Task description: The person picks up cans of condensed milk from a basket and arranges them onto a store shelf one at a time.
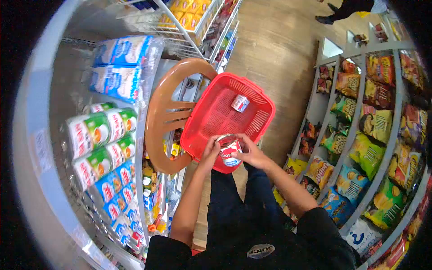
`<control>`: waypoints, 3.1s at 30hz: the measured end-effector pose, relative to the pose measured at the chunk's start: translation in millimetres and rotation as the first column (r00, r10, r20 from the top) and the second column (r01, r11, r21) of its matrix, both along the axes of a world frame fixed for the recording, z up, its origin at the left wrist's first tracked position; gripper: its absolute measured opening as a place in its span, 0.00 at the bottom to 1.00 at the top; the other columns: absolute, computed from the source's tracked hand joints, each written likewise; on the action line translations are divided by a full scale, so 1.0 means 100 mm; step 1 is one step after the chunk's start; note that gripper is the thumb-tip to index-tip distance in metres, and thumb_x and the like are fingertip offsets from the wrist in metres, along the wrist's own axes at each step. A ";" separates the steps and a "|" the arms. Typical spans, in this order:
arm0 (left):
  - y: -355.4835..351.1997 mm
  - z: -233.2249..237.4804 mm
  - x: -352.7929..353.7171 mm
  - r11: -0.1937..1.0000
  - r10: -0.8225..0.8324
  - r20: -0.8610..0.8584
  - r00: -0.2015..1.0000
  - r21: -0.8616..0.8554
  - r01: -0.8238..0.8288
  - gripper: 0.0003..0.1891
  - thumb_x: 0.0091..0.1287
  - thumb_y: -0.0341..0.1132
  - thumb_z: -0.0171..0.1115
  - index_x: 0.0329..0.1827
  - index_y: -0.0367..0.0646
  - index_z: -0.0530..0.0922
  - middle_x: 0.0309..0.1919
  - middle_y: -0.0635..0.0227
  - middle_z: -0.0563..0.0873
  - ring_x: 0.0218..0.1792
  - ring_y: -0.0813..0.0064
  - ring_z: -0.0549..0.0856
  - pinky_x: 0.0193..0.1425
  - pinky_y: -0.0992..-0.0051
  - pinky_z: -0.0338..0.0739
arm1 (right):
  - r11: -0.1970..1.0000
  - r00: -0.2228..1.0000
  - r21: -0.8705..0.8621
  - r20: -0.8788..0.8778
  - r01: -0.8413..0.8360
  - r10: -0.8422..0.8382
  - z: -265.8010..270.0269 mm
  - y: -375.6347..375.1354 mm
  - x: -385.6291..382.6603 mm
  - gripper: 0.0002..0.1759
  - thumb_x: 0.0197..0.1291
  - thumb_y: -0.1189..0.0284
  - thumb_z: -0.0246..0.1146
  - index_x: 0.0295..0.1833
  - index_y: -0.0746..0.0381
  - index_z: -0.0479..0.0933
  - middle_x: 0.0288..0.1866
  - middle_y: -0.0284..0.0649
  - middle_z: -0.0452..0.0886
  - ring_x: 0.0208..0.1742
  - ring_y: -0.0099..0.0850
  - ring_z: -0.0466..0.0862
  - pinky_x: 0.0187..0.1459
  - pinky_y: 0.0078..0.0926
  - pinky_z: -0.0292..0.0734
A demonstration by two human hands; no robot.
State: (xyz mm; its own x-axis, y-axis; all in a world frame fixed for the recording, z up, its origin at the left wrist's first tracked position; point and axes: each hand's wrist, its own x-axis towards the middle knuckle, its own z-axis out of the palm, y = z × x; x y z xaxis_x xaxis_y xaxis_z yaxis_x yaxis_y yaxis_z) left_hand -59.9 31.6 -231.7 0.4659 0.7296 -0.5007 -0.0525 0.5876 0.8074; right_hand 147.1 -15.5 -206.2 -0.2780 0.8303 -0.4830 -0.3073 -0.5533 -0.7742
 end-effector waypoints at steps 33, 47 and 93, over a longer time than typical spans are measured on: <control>-1.98 2.65 0.18 0.847 0.475 0.288 0.832 0.105 -0.520 0.33 0.82 0.58 0.34 0.73 0.39 0.67 0.62 0.62 0.79 0.60 0.73 0.81 0.67 0.70 0.75 | 0.952 0.985 0.256 0.002 -0.168 0.174 2.58 -1.37 -0.35 0.47 0.50 0.73 0.79 0.71 0.64 0.59 0.58 0.42 0.77 0.56 0.30 0.81 0.57 0.30 0.79; -3.59 2.78 -1.89 0.603 0.750 0.030 0.661 0.378 -0.702 0.39 0.67 0.44 0.72 0.76 0.38 0.64 0.62 0.60 0.79 0.62 0.71 0.78 0.68 0.69 0.72 | 0.676 0.787 0.420 0.189 -0.605 0.587 2.44 -2.14 -2.54 0.47 0.46 0.71 0.82 0.70 0.65 0.64 0.59 0.41 0.78 0.59 0.29 0.80 0.60 0.30 0.76; -2.53 2.82 -4.09 0.372 0.924 -0.316 0.216 0.874 -0.313 0.39 0.41 0.50 0.86 0.55 0.37 0.80 0.49 0.52 0.88 0.51 0.54 0.88 0.58 0.61 0.80 | 0.338 0.934 0.901 0.332 -0.273 -0.131 2.02 -1.49 -5.00 0.42 0.50 0.77 0.74 0.70 0.69 0.63 0.63 0.59 0.73 0.66 0.56 0.74 0.65 0.48 0.69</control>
